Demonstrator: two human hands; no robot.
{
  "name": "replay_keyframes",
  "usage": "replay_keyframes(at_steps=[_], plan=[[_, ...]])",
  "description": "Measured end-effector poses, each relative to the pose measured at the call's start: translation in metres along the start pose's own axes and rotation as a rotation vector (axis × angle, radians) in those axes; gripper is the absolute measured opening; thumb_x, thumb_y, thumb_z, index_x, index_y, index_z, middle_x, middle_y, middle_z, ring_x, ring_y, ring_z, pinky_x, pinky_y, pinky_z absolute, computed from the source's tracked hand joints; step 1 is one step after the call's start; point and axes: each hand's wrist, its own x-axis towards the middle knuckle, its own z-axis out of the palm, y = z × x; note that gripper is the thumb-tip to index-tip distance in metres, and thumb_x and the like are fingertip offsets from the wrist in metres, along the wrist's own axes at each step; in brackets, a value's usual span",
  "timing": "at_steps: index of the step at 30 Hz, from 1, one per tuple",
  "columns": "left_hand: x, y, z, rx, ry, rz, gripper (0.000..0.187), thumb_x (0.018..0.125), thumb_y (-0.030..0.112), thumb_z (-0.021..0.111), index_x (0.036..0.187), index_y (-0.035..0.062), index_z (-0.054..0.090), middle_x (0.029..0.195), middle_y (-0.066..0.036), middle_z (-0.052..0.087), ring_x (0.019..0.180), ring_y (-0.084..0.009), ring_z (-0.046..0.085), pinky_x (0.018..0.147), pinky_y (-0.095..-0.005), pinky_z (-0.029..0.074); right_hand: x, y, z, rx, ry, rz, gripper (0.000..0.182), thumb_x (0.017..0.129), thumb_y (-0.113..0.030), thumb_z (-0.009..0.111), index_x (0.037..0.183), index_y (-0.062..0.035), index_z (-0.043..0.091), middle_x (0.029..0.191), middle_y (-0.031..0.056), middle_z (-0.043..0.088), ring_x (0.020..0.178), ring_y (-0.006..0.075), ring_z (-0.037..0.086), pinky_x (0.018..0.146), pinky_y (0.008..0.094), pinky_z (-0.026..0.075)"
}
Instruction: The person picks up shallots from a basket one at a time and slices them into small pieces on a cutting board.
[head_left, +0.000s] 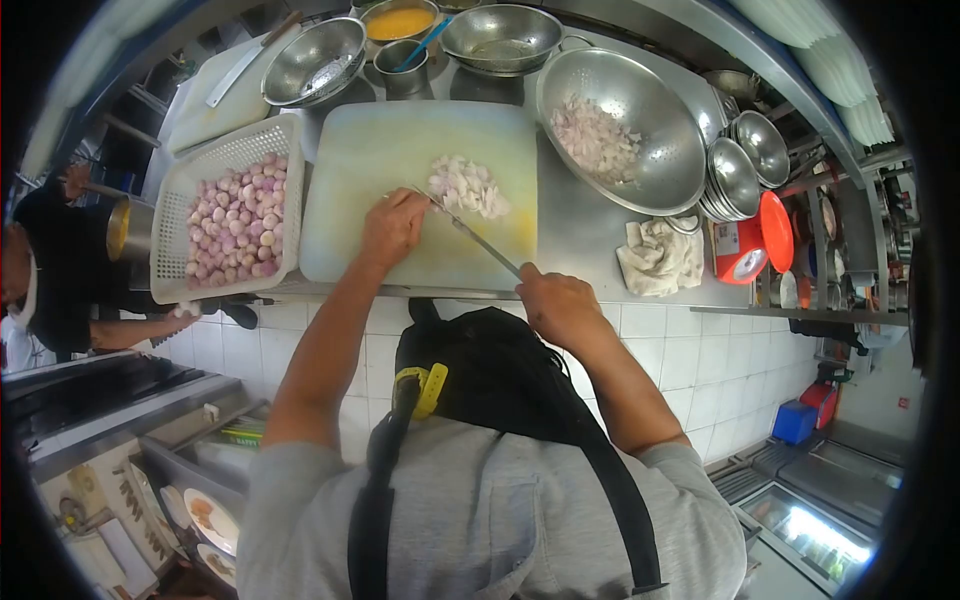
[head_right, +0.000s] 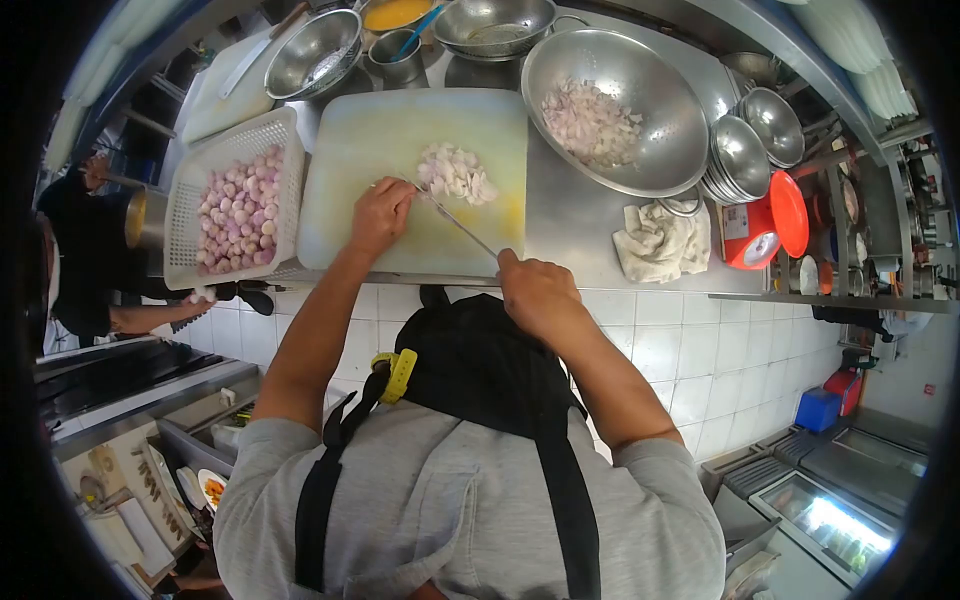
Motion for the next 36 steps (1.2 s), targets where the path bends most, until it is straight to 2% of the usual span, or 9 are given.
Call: replay_keyframes(at_steps=[3,9,15,18,21,24,30,36], plan=[[0.002,-0.002,0.003,0.005,0.010,-0.013,0.007,0.089,0.006,0.070,0.096,0.0082,0.072,0.090,-0.009,0.069,0.083,-0.0326,0.068,0.072,-0.0441,0.054,0.027,-0.001,0.012,0.065,0.021,-0.020,0.018,0.102,-0.017,0.053,0.111,-0.0020,0.056,0.096,0.0249,0.074,0.096,0.0439,0.073,0.085,0.0562,0.055],[-0.002,-0.005,0.007,0.006,0.017,-0.019,0.008,0.089,0.006,0.070,0.097,0.0081,0.072,0.091,-0.010,0.070,0.084,-0.0328,0.068,0.074,-0.0435,0.055,0.035,-0.001,0.014,0.023,0.027,-0.033,0.018,0.103,-0.018,0.052,0.110,-0.0012,0.056,0.095,0.0246,0.074,0.096,0.0429,0.073,0.084,0.0548,0.055],[0.000,-0.001,0.001,0.018,0.032,0.016,0.008,0.088,0.006,0.071,0.096,0.0076,0.071,0.091,-0.010,0.070,0.084,-0.0329,0.068,0.073,-0.0432,0.054,-0.005,-0.011,-0.018,0.005,-0.027,0.001,0.017,0.101,-0.014,0.054,0.110,-0.0005,0.056,0.093,0.0250,0.074,0.094,0.0431,0.073,0.082,0.0550,0.056],[0.000,-0.001,0.004,0.021,0.024,-0.002,0.009,0.087,0.005,0.070,0.096,0.0073,0.071,0.091,-0.010,0.069,0.083,-0.0329,0.068,0.072,-0.0436,0.053,0.011,0.002,0.007,0.020,0.023,-0.039,0.021,0.107,-0.023,0.052,0.110,-0.0025,0.055,0.087,0.0221,0.073,0.091,0.0439,0.071,0.082,0.0561,0.053],[0.000,-0.004,0.003,0.037,0.020,0.013,0.009,0.087,0.004,0.071,0.095,0.0062,0.071,0.091,-0.010,0.070,0.083,-0.0325,0.068,0.072,-0.0425,0.054,0.032,0.001,0.019,0.014,0.076,-0.046,0.018,0.102,-0.017,0.056,0.108,-0.0001,0.056,0.087,0.0239,0.073,0.087,0.0435,0.073,0.080,0.0555,0.056],[0.003,-0.001,-0.001,0.052,0.014,0.025,0.007,0.086,0.002,0.072,0.093,0.0042,0.071,0.092,-0.011,0.072,0.082,-0.0317,0.069,0.072,-0.0404,0.056,0.004,-0.008,-0.010,0.004,0.013,-0.036,0.018,0.102,-0.017,0.057,0.108,0.0000,0.056,0.088,0.0238,0.073,0.089,0.0435,0.073,0.081,0.0555,0.055],[0.000,-0.004,0.004,0.044,0.026,0.016,0.008,0.085,0.001,0.072,0.092,0.0050,0.070,0.090,-0.011,0.070,0.081,-0.0322,0.068,0.071,-0.0415,0.055,0.030,-0.002,0.011,0.057,0.044,-0.068,0.022,0.104,-0.022,0.057,0.108,0.0001,0.056,0.088,0.0238,0.073,0.090,0.0433,0.073,0.080,0.0556,0.055],[0.000,-0.001,0.003,0.041,0.046,0.040,0.009,0.085,0.003,0.070,0.092,0.0073,0.069,0.087,-0.010,0.068,0.081,-0.0321,0.066,0.071,-0.0429,0.054,-0.003,-0.003,-0.007,0.014,-0.032,-0.014,0.022,0.104,-0.022,0.056,0.109,-0.0006,0.056,0.089,0.0239,0.073,0.092,0.0432,0.073,0.082,0.0560,0.054]])
